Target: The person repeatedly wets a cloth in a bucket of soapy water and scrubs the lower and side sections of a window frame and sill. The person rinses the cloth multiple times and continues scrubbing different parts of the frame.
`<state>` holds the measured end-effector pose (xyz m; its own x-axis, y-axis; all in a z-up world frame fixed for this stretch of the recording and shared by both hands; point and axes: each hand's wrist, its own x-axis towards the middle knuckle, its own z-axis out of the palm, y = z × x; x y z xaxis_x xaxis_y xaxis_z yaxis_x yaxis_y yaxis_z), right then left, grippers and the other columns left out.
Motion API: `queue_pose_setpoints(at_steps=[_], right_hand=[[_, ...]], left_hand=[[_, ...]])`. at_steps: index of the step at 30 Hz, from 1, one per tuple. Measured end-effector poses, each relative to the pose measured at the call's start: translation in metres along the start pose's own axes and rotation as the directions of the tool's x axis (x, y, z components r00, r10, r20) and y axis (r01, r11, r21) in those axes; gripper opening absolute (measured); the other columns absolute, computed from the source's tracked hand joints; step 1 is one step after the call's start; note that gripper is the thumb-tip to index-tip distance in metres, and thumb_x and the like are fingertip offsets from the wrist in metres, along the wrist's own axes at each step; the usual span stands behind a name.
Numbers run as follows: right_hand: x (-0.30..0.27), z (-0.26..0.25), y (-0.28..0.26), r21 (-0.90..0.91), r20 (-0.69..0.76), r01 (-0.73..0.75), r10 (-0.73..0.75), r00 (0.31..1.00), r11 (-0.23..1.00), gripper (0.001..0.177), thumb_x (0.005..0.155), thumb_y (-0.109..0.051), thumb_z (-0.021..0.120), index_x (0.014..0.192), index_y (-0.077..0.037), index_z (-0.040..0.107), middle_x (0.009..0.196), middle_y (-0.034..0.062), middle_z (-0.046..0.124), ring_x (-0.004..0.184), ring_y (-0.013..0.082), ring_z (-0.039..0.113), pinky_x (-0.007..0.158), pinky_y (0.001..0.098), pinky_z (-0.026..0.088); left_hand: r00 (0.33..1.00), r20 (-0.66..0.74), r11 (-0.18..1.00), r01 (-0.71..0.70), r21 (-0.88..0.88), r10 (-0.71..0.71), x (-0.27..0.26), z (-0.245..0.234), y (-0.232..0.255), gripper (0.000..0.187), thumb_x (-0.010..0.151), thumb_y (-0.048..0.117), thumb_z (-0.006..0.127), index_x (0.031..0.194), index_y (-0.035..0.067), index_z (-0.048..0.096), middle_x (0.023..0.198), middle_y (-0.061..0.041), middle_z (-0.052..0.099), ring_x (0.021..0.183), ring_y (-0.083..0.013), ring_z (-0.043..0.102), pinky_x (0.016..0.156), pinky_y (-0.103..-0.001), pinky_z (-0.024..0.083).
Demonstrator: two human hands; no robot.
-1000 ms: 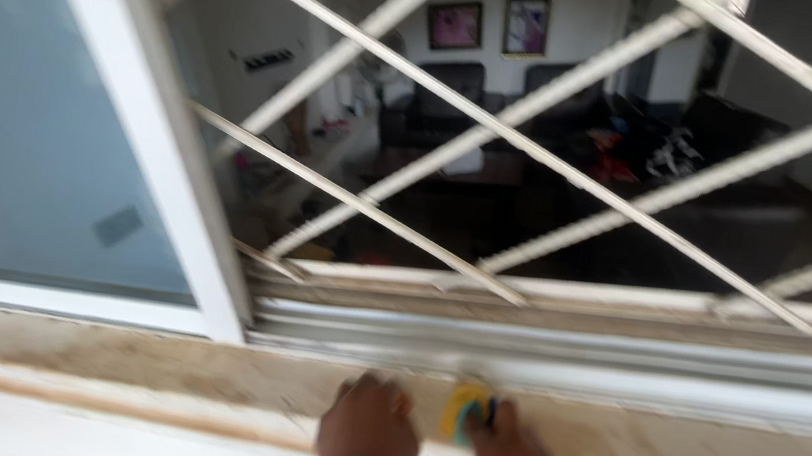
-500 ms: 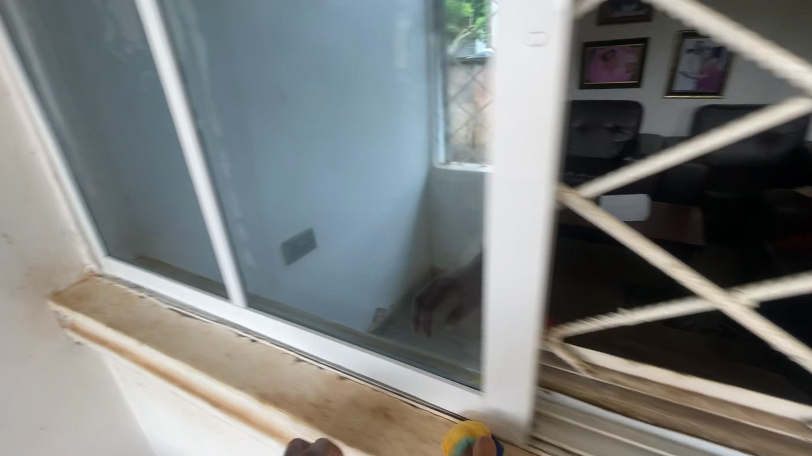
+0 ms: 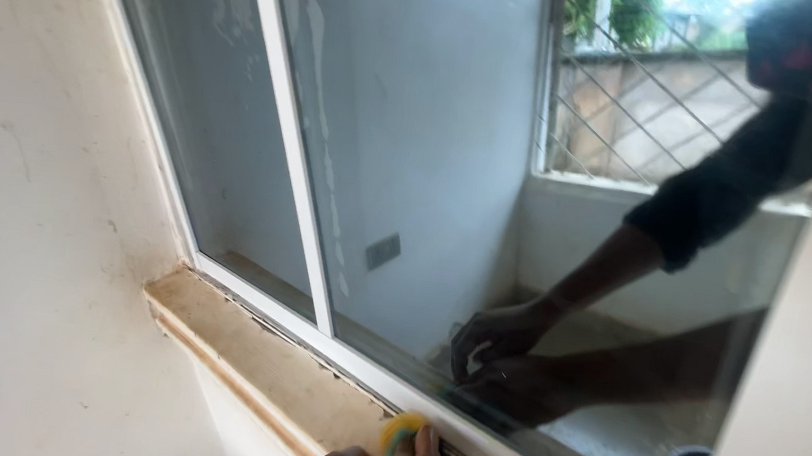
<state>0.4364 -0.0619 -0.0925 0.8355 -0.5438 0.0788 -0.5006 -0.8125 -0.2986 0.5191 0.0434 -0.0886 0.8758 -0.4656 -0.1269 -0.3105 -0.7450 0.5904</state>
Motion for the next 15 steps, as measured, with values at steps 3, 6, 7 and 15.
queue_pose_setpoints(at_steps=[3,6,7,15], right_hand=[[-0.017,0.006,0.020,-0.015,0.127,0.018,-0.016,0.992,1.000,0.040,0.085,-0.028,0.073,0.121,-0.012,0.067,0.135,0.0245,0.050,0.109,0.0347,0.066,0.092,0.0459,0.057],[0.023,0.003,0.020,-0.021,0.065,-0.199,0.200,0.978,0.980,0.035,0.086,-0.025,0.070,0.118,-0.010,0.068,0.131,0.0226,0.052,0.106,0.0348,0.068,0.090,0.0453,0.058],[0.038,0.003,0.007,0.008,0.027,-0.266,0.265,0.964,0.964,0.033,0.087,-0.025,0.069,0.116,-0.010,0.068,0.130,0.0220,0.053,0.105,0.0348,0.068,0.090,0.0451,0.059],[0.071,0.034,-0.082,-0.069,-0.104,-0.025,0.017,0.994,0.997,0.024,0.090,-0.018,0.061,0.106,-0.004,0.071,0.120,0.0170,0.060,0.096,0.0352,0.073,0.084,0.0434,0.062]], left_hand=[[0.979,-0.125,0.987,0.158,-0.017,-0.159,-0.025,-0.002,-0.018,0.026,0.078,0.014,0.068,0.100,0.023,0.077,0.111,0.000,0.077,0.114,-0.0171,0.071,0.103,-0.033,0.054],[0.974,-0.139,0.980,0.191,0.060,-0.181,-0.002,-0.020,-0.031,0.029,0.079,0.011,0.066,0.103,0.023,0.076,0.114,0.001,0.075,0.117,-0.0189,0.069,0.103,-0.035,0.053],[0.980,-0.110,0.977,0.177,0.122,-0.164,0.008,-0.036,-0.036,0.029,0.076,0.010,0.069,0.102,0.023,0.076,0.114,0.001,0.074,0.119,-0.0165,0.068,0.107,-0.033,0.051],[0.946,-0.173,0.960,0.281,0.015,-0.274,-0.002,-0.133,-0.030,0.021,0.086,0.018,0.067,0.105,0.023,0.074,0.115,0.000,0.073,0.115,-0.0201,0.068,0.098,-0.037,0.055]])
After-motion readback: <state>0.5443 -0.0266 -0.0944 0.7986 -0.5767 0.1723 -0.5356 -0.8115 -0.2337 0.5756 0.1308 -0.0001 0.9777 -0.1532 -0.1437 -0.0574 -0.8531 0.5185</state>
